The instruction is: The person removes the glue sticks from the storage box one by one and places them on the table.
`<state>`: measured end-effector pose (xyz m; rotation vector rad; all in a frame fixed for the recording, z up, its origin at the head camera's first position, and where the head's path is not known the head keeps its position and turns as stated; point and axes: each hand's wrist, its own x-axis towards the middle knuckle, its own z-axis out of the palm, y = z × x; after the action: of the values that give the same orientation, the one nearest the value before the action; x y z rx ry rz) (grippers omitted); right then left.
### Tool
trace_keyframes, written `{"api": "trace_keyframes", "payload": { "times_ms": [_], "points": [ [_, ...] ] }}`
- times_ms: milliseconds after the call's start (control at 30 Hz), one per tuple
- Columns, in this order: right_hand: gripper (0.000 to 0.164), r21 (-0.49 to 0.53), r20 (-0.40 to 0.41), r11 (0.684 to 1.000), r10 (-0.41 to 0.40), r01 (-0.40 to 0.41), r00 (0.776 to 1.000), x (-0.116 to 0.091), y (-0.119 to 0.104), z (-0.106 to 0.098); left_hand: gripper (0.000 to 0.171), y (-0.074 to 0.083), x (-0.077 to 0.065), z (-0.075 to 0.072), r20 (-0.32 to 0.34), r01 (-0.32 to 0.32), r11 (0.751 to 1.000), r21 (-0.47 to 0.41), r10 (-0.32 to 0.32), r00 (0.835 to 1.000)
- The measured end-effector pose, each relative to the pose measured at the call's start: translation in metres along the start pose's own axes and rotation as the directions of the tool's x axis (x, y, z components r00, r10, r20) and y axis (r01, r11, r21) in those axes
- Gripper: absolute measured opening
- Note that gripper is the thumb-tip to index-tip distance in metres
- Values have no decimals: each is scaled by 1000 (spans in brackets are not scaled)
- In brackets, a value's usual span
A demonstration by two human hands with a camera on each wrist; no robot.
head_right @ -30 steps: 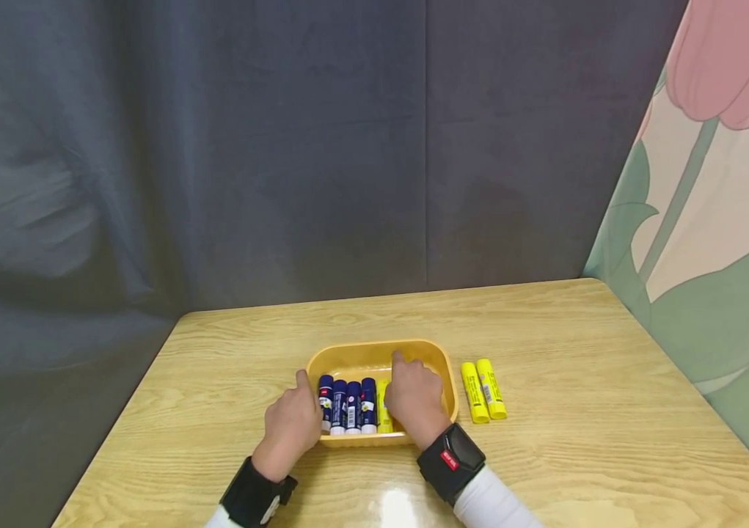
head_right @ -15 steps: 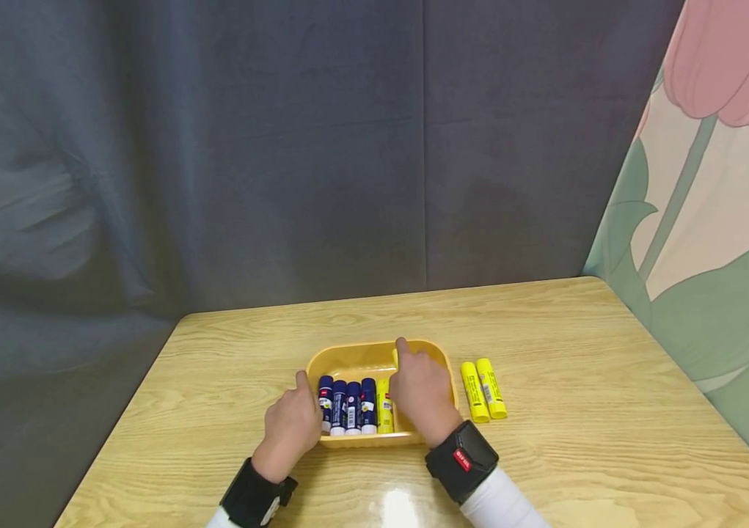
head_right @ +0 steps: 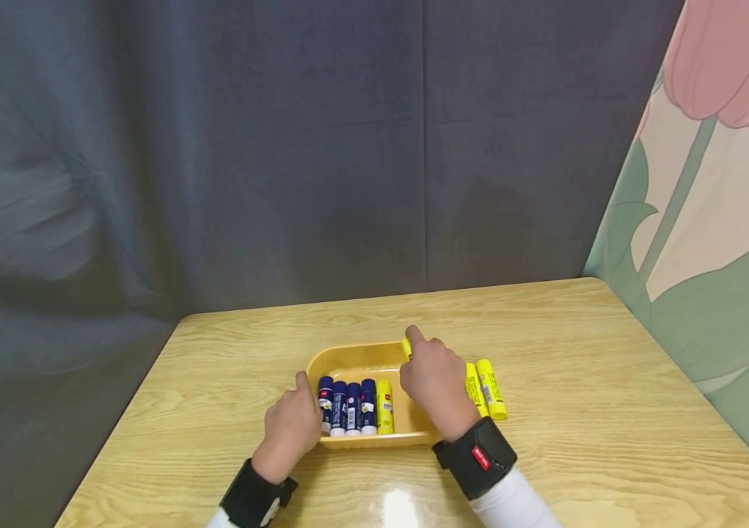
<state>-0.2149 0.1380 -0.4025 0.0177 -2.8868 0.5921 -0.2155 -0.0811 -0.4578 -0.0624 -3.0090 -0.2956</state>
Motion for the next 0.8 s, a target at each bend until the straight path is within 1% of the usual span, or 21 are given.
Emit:
{"api": "trace_keyframes", "payload": {
  "times_ms": [167,267,400,567,700,800],
  "points": [
    [50,9,2,1000,13,-13,1000,-1,2,-9,46,-1,0,1,-5,1,1000,-2,-1,1000],
    [49,13,-12,1000,10,-9,1000,0,4,-13,46,-2,0,1,-9,0,1000,1,0,1000],
    [48,10,-16,1000,14,-13,1000,2,8,-18,48,-2,1,0,1,7,1000,8,-7,1000],
    [48,11,14,999,34,-35,999,2,13,-23,50,-1,1,0,26,18,1000,5,-18,999],
    [50,22,27,999,44,-45,999,3,16,-28,49,-1,2,0,5,7,1000,2,-7,1000],
    [50,30,50,998,56,-58,997,3,21,-33,50,-1,2,1,0,3,1000,9,-3,1000]
  ]
}}
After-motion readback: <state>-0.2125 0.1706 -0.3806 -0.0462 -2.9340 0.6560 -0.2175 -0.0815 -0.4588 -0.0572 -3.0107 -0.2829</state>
